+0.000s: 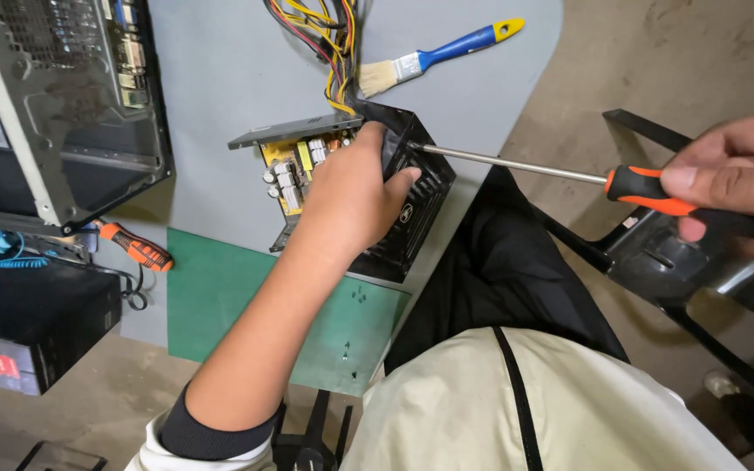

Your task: Disassembling a computer power supply unit by removing screws and prying open the metal casing for inspection.

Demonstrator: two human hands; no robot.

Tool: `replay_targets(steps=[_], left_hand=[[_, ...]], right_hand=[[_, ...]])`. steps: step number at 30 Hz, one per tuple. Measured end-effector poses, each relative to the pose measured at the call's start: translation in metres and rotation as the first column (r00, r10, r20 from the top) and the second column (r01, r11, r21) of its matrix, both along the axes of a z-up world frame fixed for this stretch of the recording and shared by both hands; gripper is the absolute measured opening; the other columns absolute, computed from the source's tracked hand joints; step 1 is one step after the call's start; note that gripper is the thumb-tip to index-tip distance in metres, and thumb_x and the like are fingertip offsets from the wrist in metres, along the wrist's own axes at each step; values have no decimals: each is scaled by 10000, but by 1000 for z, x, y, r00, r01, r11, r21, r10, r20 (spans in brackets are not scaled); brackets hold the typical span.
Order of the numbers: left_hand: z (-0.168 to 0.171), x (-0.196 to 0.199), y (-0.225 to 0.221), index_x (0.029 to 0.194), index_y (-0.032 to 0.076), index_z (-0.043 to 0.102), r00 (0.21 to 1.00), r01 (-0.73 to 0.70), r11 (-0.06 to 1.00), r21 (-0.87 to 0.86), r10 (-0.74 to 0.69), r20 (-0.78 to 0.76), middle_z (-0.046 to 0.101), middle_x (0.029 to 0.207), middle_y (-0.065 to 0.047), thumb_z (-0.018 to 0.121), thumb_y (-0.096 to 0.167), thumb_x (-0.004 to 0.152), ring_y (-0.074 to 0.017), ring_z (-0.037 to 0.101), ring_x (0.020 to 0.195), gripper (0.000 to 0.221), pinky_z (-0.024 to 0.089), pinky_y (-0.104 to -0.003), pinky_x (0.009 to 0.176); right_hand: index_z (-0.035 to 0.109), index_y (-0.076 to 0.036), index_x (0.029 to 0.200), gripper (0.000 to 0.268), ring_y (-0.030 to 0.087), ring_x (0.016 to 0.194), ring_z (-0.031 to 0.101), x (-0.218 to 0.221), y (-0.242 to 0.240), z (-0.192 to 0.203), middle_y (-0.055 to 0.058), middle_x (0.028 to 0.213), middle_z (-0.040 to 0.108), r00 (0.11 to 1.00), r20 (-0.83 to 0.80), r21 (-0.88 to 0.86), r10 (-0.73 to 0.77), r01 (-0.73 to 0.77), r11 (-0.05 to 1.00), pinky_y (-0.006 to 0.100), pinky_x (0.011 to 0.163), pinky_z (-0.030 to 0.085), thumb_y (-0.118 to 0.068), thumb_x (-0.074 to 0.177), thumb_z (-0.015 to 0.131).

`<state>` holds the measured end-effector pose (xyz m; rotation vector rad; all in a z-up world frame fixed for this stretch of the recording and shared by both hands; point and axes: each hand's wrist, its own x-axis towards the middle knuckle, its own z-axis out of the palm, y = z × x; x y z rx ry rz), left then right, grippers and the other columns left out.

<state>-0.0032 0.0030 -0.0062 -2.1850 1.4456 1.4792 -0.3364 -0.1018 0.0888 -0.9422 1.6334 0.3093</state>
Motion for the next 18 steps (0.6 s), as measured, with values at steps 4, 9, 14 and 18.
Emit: replay_targets(steps=[4,9,14,18], left_hand=[[-1,3,-1,1520,87,507,1000,-22,1000,2,22,-6,750,1124,-274,682,457,1018,-556,676,1071,647,532,-624,873],[1,6,1,1478,98,530,1000,-13,1000,-20,13,-3,763,1052,-237,701,451,1004,-541,689,1007,615,524,-609,832],[0,9,2,1475,83,528,999,-31,999,-39,30,-22,764,1057,-236,699,455,1010,-529,693,1012,620,528,-594,842],[-2,8,5,1443,70,537,1000,11,998,-57,-11,-2,771,1038,-238,695,456,1019,-556,691,996,595,527,-614,842]], right_hand=[[715,-43,1269,666,219,733,628,-5,15,11,116,1014,678,962,2,-345,274,-256,903,324,706,471,30,649,948],[630,122,1522,562,534,1169,693,-88,40,-46,401,1450,664,572,-294,-762,765,-624,174,563,1093,561,-77,1028,809],[672,26,1099,333,329,707,550,-60,46,-36,175,835,576,820,-225,-505,526,-560,657,415,670,419,-301,1157,692],[716,151,1463,632,445,1344,656,-74,44,-32,334,1421,695,743,-113,-732,660,-512,450,503,1284,471,-176,931,813]])
